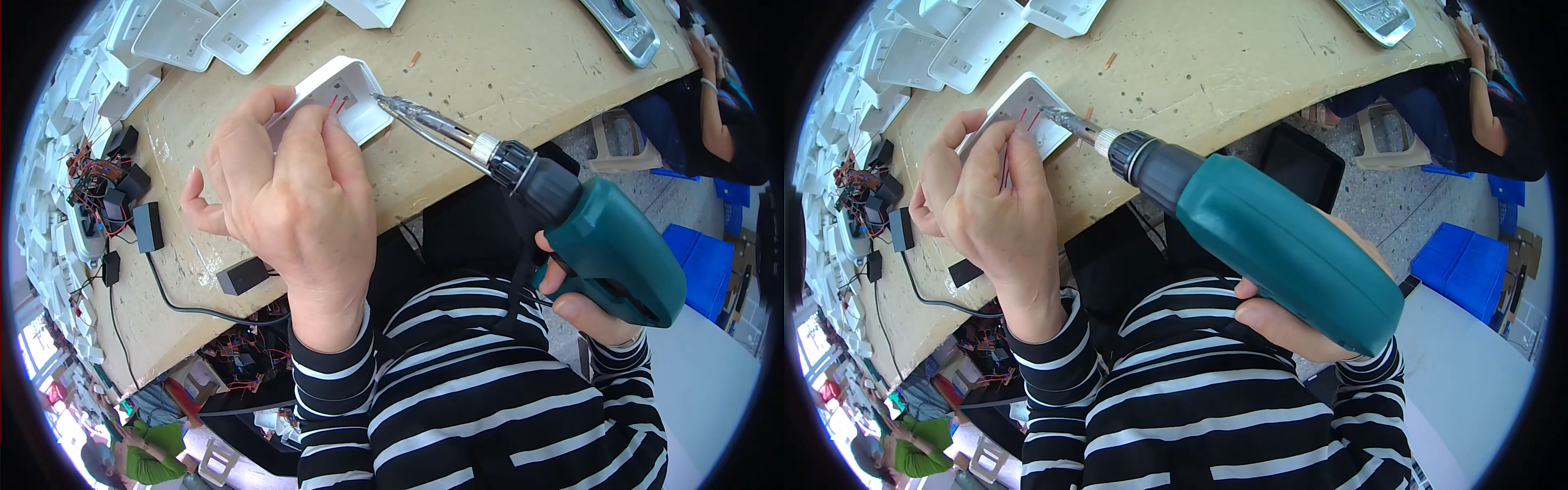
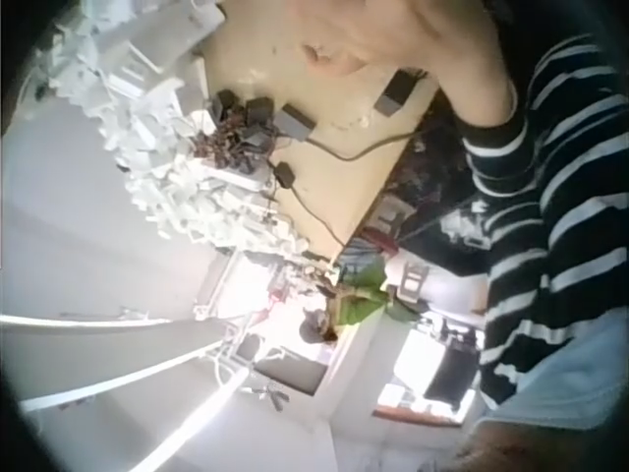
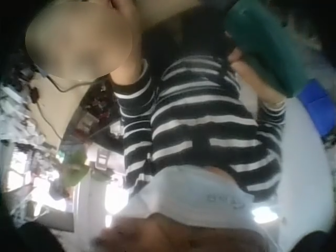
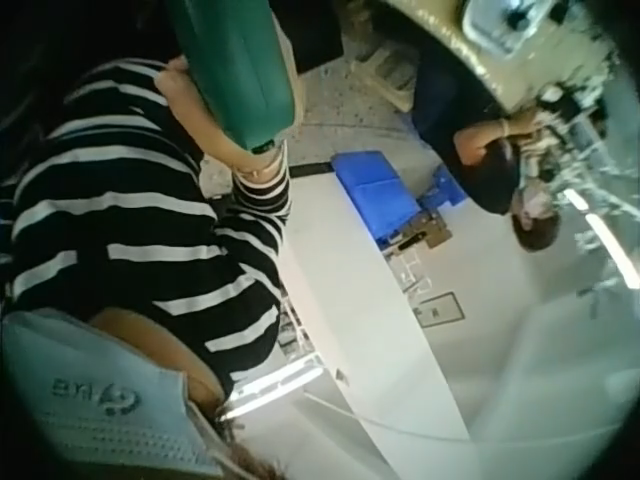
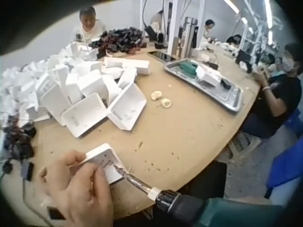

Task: Assembling electronic components into white plastic housings using a soldering gun.

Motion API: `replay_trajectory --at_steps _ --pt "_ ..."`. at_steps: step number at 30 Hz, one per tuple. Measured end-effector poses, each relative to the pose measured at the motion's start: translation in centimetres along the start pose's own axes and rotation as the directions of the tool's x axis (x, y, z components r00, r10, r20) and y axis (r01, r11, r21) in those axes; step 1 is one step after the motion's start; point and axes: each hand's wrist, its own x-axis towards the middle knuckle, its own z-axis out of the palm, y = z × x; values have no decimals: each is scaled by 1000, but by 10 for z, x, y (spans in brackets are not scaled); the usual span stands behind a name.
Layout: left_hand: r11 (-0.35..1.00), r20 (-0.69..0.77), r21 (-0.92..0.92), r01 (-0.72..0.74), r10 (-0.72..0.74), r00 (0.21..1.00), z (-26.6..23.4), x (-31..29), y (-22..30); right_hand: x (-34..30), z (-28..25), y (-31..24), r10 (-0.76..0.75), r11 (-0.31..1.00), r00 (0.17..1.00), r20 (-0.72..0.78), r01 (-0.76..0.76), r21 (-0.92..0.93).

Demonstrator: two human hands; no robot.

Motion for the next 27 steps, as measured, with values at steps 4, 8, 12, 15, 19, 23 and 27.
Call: replay_trajectory --at_steps 4,8,12,15,19,23,27 --pt "1000 -5 6 -5 5 1000 2 1 -1 7 4 2 -65 990 993 -101 52 -128" --pt "1000 -14 8 -7 7 1000 5 1 -2 14 2 1 -98 964 994 -42 84 -251" --pt "1000 -15 14 -6 6 1000 5 2 0 18 7 2 -55 983 994 -98 36 -179" --pt "1000 -11 15 4 -4 1000 6 2 1 23 5 3 -53 978 996 -72 38 -205" --pt "1000 -13 16 0 0 1000 7 3 0 26 8 4 -96 975 993 -67 80 -206" --pt "1000 -17 8 -13 14 1000 8 3 -1 28 7 4 -71 981 995 -70 57 -185" --pt "1000 -13 4 -16 16 1000 8 3 -2 31 8 0 -52 971 996 -71 34 -236"
